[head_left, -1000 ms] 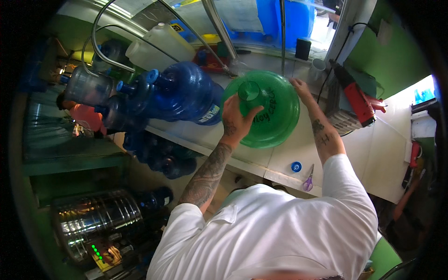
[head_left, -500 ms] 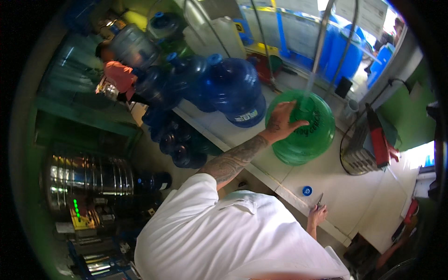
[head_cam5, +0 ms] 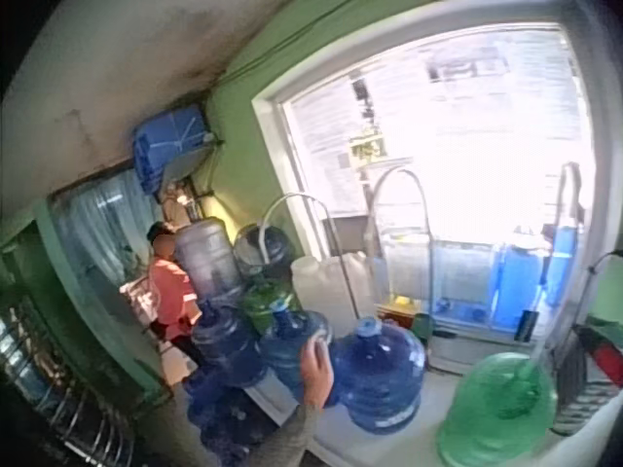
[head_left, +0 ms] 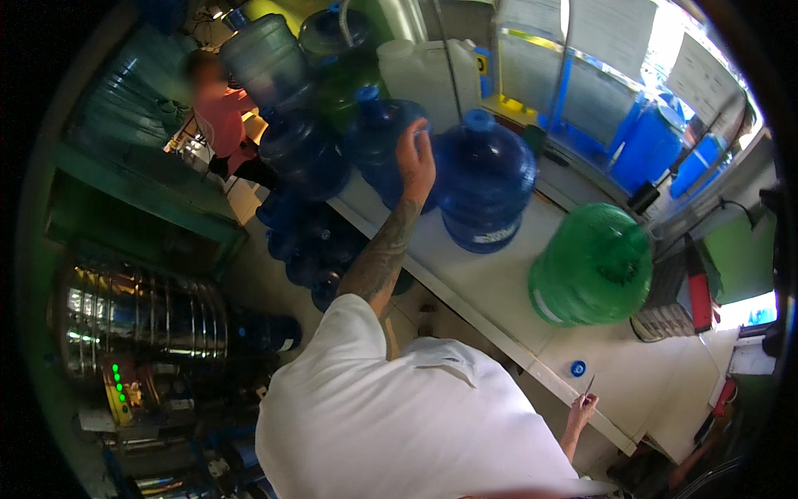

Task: The person applies green adhesive labels to large blue and green water jugs. They use a red heat gun to warm the label area before pressing the label onto the jug. The person handles multiple jugs, placing them on a counter, applying labels, and moving them aside.

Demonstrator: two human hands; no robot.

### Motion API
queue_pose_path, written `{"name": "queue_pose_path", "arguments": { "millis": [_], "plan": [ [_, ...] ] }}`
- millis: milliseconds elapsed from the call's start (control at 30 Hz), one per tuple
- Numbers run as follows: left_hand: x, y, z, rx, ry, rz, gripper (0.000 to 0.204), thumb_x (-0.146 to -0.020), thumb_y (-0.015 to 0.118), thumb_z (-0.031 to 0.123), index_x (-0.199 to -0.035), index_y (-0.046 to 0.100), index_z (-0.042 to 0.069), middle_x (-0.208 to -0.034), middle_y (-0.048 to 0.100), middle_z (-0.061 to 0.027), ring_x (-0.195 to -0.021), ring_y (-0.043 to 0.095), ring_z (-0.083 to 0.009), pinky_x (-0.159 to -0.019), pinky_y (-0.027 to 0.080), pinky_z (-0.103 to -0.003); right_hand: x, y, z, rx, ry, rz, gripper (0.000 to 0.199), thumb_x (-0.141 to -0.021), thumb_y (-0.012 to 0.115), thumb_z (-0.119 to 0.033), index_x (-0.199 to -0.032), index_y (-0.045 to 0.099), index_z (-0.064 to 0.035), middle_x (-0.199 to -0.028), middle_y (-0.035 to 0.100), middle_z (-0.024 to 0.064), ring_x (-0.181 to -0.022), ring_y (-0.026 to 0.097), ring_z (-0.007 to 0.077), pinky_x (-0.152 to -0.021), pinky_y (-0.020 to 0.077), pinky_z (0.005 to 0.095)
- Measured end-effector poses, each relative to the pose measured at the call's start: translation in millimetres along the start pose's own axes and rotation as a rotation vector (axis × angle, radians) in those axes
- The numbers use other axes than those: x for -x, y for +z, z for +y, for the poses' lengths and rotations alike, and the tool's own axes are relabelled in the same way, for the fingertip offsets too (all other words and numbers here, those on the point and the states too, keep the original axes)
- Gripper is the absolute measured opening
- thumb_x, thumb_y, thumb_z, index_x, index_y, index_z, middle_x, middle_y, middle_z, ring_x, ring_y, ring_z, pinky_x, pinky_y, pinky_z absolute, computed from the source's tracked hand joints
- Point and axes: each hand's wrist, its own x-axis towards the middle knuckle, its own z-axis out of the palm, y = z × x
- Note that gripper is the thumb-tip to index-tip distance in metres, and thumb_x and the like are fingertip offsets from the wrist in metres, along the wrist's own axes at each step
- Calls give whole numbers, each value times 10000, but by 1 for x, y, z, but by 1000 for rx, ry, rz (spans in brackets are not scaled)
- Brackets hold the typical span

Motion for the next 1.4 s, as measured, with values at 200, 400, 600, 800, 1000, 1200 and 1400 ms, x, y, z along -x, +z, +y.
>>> {"name": "queue_pose_path", "arguments": {
  "millis": [200,400,600,800,1000,1200,1400],
  "plan": [
    [0,-28,-135,-678,238,-316,585,-1035,500,513,-1474,492,128,-1585,393,-127,-1488,316,-350,-1207,178,-591,76,139,-167,25,-561,-138,229,-1048,566,-190,-1170,494,-10,-933,544,13,-775,490,98,-657,433,279],
    [-26,-140,-189,-420,420,-536,537,-972,639,374,-1451,513,168,-1562,436,-83,-1470,345,-329,-1203,208,-579,87,213,-432,-184,-850,-8,405,-1062,517,-149,-1462,479,-100,-872,643,42,-764,569,122,-721,491,279],
    [-49,-174,-179,-217,293,-308,220,-985,620,264,-1113,666,90,-1487,488,-164,-1408,407,-391,-1160,293,-562,85,235,-580,186,-909,-8,370,-1038,529,-214,-1395,574,-129,-1084,696,238,-1030,683,393,-884,528,450],
    [-82,23,-65,581,-217,-929,651,-1048,437,588,-1310,639,26,-1270,662,-148,-1204,603,-297,-1069,423,-376,99,271,-651,280,-776,20,524,-1016,520,-528,-1306,631,-106,-1174,707,201,-1126,664,381,-958,498,465],
    [-92,109,-24,641,-194,-881,562,-1023,500,520,-1308,633,53,-1249,671,-131,-1196,617,-282,-1064,436,-381,105,276,-670,343,-745,102,582,-987,492,-623,-1204,670,-113,-1103,727,186,-1104,668,396,-916,515,520],
    [-75,123,-72,793,288,-762,341,-1005,539,260,-1202,690,27,-1212,701,-132,-1171,643,-264,-1032,477,-377,100,287,-662,309,-806,133,563,-981,502,-609,-1202,664,-117,-1142,718,201,-1088,681,402,-906,541,529],
    [-83,97,-48,815,-103,-951,414,-1009,577,291,-1275,637,-20,-1245,674,-120,-1145,637,-236,-995,488,-350,101,284,-659,187,-811,44,619,-961,519,-635,-1187,665,-77,-1162,703,225,-1091,678,405,-918,534,526]
  ]
}}
